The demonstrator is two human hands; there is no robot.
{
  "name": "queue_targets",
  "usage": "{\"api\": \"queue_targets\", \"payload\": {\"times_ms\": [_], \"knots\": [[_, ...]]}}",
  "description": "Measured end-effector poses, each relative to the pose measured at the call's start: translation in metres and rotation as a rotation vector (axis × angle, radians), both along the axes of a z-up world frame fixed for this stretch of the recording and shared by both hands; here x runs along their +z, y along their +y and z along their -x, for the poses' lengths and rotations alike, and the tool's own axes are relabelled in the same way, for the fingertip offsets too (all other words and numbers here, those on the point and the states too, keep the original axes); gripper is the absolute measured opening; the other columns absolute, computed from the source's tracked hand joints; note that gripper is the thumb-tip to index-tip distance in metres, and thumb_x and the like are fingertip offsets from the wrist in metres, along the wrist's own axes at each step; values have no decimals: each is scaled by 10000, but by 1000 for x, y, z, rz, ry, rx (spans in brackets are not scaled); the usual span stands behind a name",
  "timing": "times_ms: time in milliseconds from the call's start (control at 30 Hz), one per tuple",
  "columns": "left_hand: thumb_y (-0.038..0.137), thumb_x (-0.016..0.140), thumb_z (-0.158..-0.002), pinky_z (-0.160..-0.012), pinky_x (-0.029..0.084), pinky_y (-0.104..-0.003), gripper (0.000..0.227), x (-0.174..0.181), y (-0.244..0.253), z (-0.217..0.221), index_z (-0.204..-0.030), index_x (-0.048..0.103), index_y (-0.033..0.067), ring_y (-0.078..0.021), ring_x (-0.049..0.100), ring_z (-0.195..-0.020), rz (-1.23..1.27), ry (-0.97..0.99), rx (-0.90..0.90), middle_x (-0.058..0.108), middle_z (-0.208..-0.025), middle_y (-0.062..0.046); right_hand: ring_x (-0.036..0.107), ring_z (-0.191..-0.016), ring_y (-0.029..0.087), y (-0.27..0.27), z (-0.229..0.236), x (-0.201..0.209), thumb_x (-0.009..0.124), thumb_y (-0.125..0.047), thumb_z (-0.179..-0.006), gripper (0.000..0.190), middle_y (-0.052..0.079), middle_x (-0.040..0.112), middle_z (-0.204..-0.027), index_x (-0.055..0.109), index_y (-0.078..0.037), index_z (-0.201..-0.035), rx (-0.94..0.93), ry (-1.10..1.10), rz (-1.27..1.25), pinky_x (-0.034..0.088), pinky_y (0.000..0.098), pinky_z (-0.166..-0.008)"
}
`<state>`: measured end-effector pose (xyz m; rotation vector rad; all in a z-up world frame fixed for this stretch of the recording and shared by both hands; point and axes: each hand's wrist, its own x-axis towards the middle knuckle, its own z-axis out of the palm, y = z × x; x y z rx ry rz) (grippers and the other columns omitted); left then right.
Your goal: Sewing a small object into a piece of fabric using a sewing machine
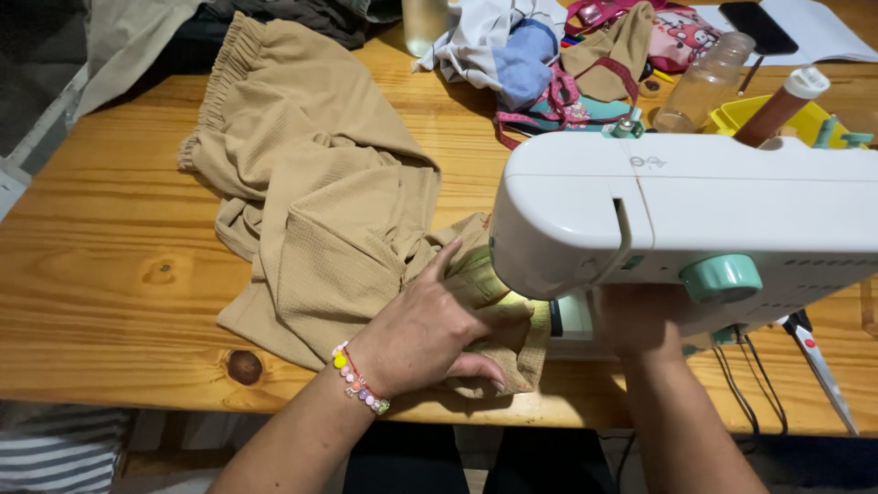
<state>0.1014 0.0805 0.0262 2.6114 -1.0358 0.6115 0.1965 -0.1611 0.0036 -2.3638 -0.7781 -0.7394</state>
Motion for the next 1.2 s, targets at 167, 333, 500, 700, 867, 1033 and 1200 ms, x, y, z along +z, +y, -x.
{"api": "queue_targets", "payload": {"times_ms": [167,333,500,700,867,1033,1200], "knots": [[697,601,-808,-1244,170,-662,756,1,0,0,-1308,680,136,-440,509,-1391,-27,17,13,665,-1335,-236,563,-731,410,-6,15,-6,537,-86,-968,193,215,588,-744,511,-32,-785,-20,144,-118,421,515,-772],[687,656,-773,-1248,177,-647,791,9,-2,3,-1352,642,148,-422,466,-1423,-15,34,9,606,-1435,-210,658,-986,292,-21,48,-32,602,2,-909,204,114,682,-1131,677,-76,-1082,313,-208,-63,525,395,-831],[665,669,-796,-1196,241,-682,655,10,-3,4,-1154,727,119,-366,587,-1291,-46,37,4,681,-1338,-143,647,-1088,300,-9,50,-25,621,-110,-984,218,94,659,-1235,702,-80,-1184,488,-395,41,527,468,-955],[669,771,-703,-1181,271,-596,795,17,-1,4,-1326,636,194,-429,478,-1350,-39,31,32,590,-1408,-182,747,-948,337,0,55,-6,666,-109,-953,154,159,731,-1070,722,16,-1025,608,-473,-50,602,437,-825],[692,751,-731,-1144,286,-594,857,16,2,2,-1405,587,189,-415,480,-1359,-75,24,26,579,-1435,-190,757,-901,296,-4,56,-10,674,-126,-947,151,138,752,-1027,730,-7,-1019,583,-459,-55,593,397,-854],[701,775,-703,-1117,304,-583,854,15,2,1,-1375,605,203,-384,518,-1295,-100,22,41,603,-1375,-171,766,-919,281,-1,57,-7,692,-122,-939,129,122,756,-1012,730,-17,-1005,564,-477,-60,582,378,-859],[737,730,-707,-1121,300,-589,863,16,2,0,-1364,618,188,-388,495,-1319,-105,12,51,595,-1384,-173,763,-918,279,0,57,-6,686,-107,-940,112,114,755,-998,730,-20,-995,553,-474,-63,576,374,-851]]}}
